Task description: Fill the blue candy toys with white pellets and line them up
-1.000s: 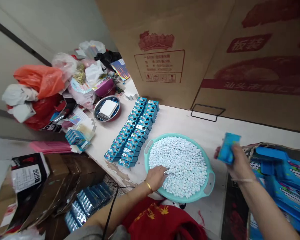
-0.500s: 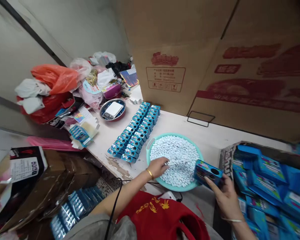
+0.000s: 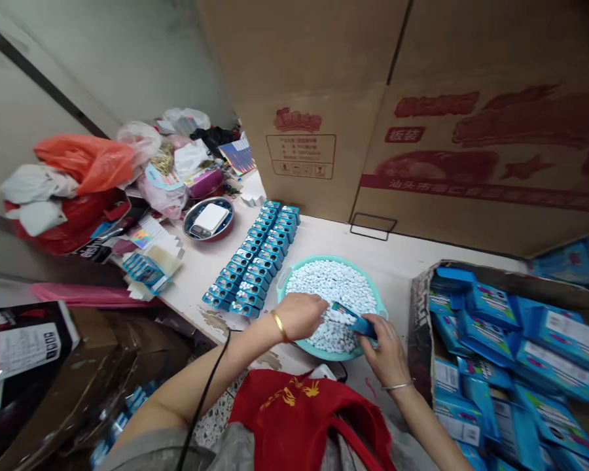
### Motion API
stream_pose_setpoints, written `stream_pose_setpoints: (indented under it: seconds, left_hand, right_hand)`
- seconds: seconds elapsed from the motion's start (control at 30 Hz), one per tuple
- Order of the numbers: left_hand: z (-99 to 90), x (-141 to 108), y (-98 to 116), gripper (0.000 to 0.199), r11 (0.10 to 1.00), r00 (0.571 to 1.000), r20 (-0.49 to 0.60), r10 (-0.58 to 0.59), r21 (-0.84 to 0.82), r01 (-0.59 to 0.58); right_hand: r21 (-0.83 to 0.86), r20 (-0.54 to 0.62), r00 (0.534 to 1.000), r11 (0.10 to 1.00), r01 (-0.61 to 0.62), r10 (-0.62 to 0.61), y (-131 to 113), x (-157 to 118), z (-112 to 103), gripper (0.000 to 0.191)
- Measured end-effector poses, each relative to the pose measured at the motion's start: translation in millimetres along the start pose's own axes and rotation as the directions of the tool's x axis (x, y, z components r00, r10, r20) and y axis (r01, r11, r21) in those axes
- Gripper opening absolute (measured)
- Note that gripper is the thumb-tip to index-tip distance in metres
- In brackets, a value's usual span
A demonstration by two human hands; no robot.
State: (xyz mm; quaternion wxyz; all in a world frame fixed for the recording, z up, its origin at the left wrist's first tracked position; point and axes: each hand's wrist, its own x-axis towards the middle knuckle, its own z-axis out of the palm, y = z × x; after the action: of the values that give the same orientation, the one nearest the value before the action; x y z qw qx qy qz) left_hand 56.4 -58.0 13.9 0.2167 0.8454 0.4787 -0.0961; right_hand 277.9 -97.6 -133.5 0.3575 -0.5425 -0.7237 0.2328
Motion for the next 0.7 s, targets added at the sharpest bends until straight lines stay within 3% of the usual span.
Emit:
stream_pose_setpoints:
  seconds: [0.13, 0.2, 0.27, 0.37, 0.43, 0.53, 0.6, 0.7]
  left_hand:
    - [-0.9, 4.9, 40.9, 0.021, 0.997, 0.998, -0.024, -0.058, 0.057, 0.059]
    - [-3.2, 4.7, 51.7, 0.023, 0.997, 0.998, -0.025, -0.052, 0.061, 0.053]
    - [-6.4, 1.1, 47.3, 0.021, 0.997, 0.998, -0.042, -0.051, 0.053, 0.054]
    - [-1.2, -8.2, 10.8, 0.013, 0.995, 0.991, -0.090, -0.100, 0.003, 0.100]
    - [17.2, -12.4, -23.8, 0.013, 0.983, 0.979, -0.094, -0.183, -0.033, 0.181]
    - [66.0, -6.6, -63.7, 0.017, 0.937, 0.938, -0.038, -0.344, -0.083, 0.340]
    - [101.9, 7.5, -70.7, 0.018, 0.926, 0.934, 0.012, -0.357, -0.127, 0.356]
    - [140.2, 38.7, -55.8, 0.018, 0.926, 0.944, 0.027, -0.328, -0.191, 0.327]
  right_hand:
    - [0.024, 0.015, 1.000, 1.000, 0.012, -0.012, 7.8, -8.5, 12.3, 0.031]
    - [0.046, 0.030, 1.000, 0.999, 0.002, -0.003, 9.5, -10.3, 16.3, 0.032]
    - [0.066, 0.037, 0.999, 0.997, -0.026, 0.023, 9.5, -10.2, 17.6, 0.033]
    - [0.100, 0.012, 0.994, 0.989, -0.109, 0.108, 8.1, -8.2, 13.9, 0.034]
    - [0.117, -0.029, 0.984, 0.979, -0.170, 0.174, 7.6, -6.9, 8.7, 0.036]
    - [0.129, -0.079, 0.966, 0.963, -0.236, 0.247, 8.9, -6.3, 0.2, 0.039]
    - [0.132, -0.087, 0.954, 0.952, -0.275, 0.288, 10.8, -6.7, -4.2, 0.042]
    - [0.126, -0.083, 0.931, 0.930, -0.345, 0.356, 12.9, -7.6, -7.7, 0.049]
